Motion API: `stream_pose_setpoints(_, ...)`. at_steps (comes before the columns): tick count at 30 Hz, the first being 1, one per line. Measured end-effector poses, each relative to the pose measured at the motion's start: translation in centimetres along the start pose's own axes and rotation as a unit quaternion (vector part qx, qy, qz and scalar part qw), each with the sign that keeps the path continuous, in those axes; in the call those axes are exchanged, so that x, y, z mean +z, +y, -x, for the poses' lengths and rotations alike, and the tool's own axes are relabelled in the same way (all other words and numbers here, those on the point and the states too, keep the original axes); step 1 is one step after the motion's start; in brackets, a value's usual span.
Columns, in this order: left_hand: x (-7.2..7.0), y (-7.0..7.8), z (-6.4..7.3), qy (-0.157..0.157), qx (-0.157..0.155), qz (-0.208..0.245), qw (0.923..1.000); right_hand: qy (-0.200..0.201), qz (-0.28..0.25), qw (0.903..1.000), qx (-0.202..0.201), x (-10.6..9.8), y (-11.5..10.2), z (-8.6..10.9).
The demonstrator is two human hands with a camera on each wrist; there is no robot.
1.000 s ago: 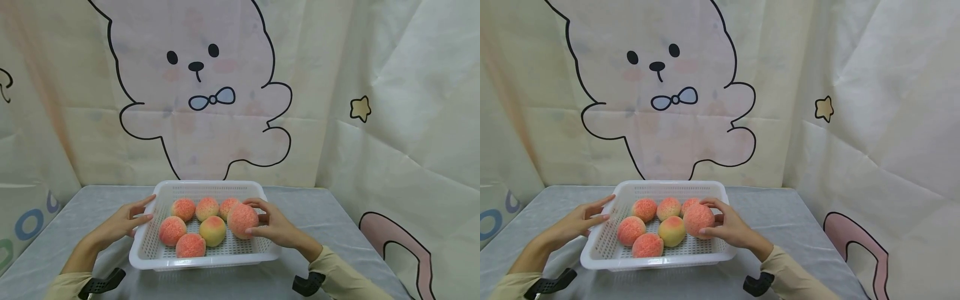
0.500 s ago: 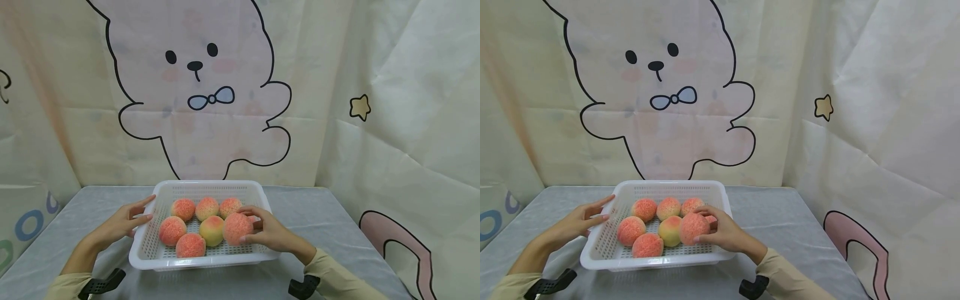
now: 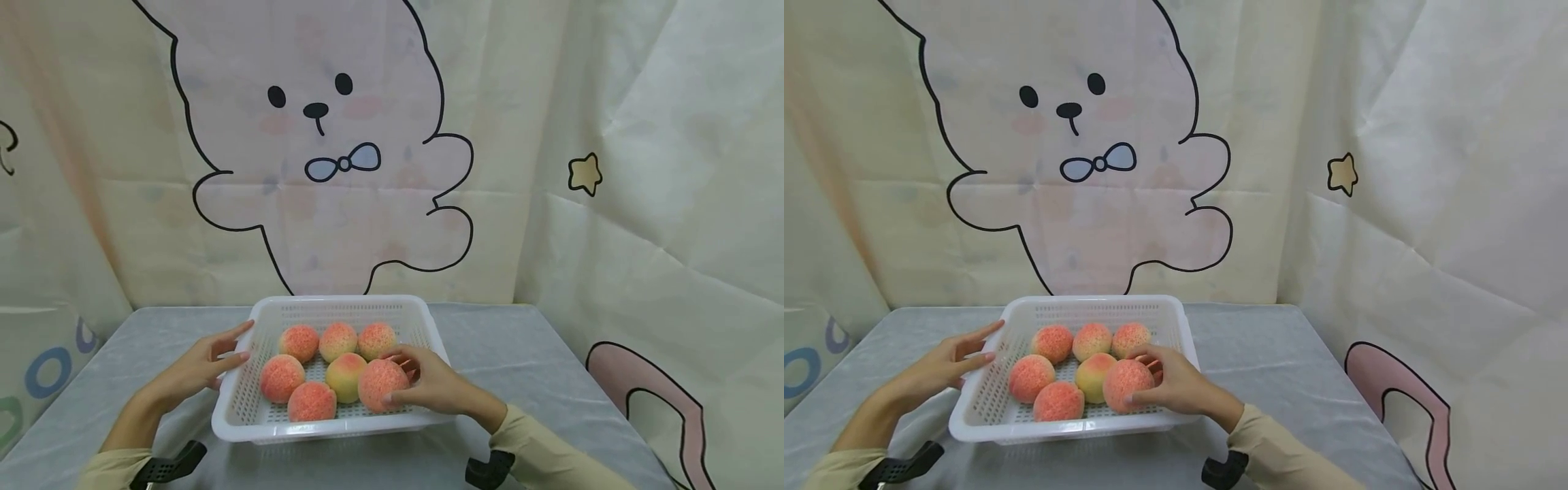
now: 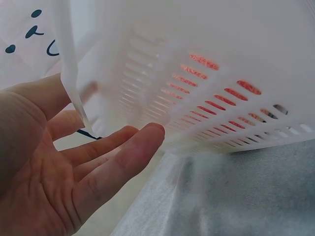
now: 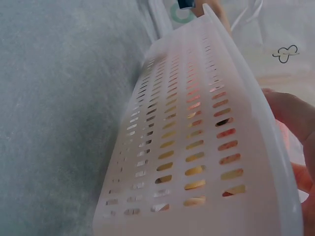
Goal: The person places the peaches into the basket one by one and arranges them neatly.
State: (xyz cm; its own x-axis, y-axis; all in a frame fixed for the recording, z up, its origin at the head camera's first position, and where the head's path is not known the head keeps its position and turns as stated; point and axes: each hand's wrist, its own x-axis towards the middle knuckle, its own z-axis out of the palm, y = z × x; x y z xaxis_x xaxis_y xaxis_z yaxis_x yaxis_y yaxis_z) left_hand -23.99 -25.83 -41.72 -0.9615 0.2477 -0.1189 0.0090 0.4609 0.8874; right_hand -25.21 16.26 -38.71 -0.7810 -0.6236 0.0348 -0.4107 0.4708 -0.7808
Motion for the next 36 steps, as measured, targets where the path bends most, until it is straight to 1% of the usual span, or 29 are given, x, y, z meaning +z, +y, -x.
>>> stream_pose_setpoints(6, 0.06, -0.3, -0.04, -0.005, 0.012, 0.008, 0.9999, -0.002, 0.036, 0.9993, -0.009, 0.3, 0.09, -0.06)
stream_pose_setpoints(12, 0.26, -0.31, 0.07, -0.007, 0.011, 0.014, 0.9998, -0.015, 0.041, 0.999, 0.0, 0.51, 0.0, 0.08)
stream_pose_setpoints(15, 0.37, -0.27, 0.09, -0.003, 0.006, 0.012, 0.9999, -0.022, 0.043, 0.9988, 0.001, 0.58, -0.03, 0.14)
stream_pose_setpoints(18, 0.36, -0.16, 0.12, 0.005, 0.004, 0.006, 1.0, -0.022, 0.057, 0.9981, -0.001, 0.62, -0.04, 0.07)
stream_pose_setpoints(24, 0.15, -0.12, 0.09, 0.003, 0.007, 0.005, 1.0, -0.014, 0.11, 0.9938, 0.004, 0.79, -0.06, -0.15)
stream_pose_setpoints(28, 0.1, -0.1, 0.07, 0.002, 0.008, 0.005, 1.0, -0.01, 0.137, 0.9906, -0.001, 0.88, -0.05, -0.26)
stream_pose_setpoints(33, 0.18, 0.03, 0.11, 0.008, 0.007, 0.002, 0.9999, -0.018, 0.152, 0.9883, -0.005, 0.85, -0.08, -0.37)
stream_pose_setpoints(36, 0.27, 0.09, 0.17, 0.009, 0.006, 0.001, 0.9999, -0.032, 0.154, 0.9875, 0.004, 0.8, -0.18, -0.39)
